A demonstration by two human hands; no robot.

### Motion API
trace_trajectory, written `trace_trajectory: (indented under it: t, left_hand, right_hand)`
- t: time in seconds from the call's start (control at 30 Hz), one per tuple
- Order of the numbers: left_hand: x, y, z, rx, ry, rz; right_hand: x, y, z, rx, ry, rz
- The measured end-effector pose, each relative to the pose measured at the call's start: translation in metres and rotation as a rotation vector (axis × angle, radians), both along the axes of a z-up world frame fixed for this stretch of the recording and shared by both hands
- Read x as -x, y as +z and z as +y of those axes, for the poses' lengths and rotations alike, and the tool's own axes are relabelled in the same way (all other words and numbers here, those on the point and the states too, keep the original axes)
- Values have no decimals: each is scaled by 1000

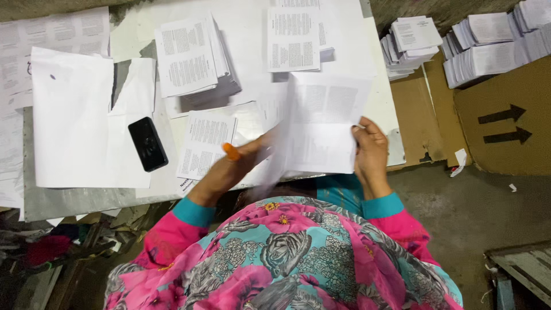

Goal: The person repeatedly picks up printed sheets from a table, folds them in half, and places them into a growing stack. The person handles the sheets one at a time, aligning edges before folding, and maintains a consistent workflow throughout the clip.

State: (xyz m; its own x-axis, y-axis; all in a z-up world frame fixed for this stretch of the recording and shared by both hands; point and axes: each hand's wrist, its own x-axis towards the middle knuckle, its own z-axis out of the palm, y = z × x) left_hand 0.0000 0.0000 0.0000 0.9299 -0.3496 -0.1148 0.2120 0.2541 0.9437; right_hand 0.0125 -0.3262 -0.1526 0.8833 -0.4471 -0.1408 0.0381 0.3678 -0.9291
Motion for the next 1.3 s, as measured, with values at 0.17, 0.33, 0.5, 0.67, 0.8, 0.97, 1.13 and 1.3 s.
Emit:
trace_trajectory:
  t: [0.17, 0.33, 0.5, 0.67, 0.8, 0.97, 1.13, 1.3]
  left_hand:
    - [0, -8, -13, -283, -92, -228]
    - [-6, -68, -17, -170, 62, -150]
    - [-24, -83, -7, -417, 217, -172]
    - [-97, -102, 63, -908, 714, -305]
    - [-168, -171, 164, -1189, 1059, -212]
    - [-190, -211, 201, -767, 1018, 5]
    - [-165, -174, 201, -1008, 1046, -172]
    - [-129, -93, 166, -1092, 1075, -456]
  right_hand:
    - [12, 37, 60, -167, 153, 48]
    - [14, 20, 75, -176, 202, 93]
    - [9, 50, 90, 176, 354, 27]
    - [-13, 8, 76, 547, 359, 151]
    - [-13, -13, 62, 1211, 452, 345]
    - [-6, 4, 63, 1217, 493, 355]
    - [-6, 5, 57, 1221, 484, 319]
    - [-5, 15, 64, 1215, 524, 254]
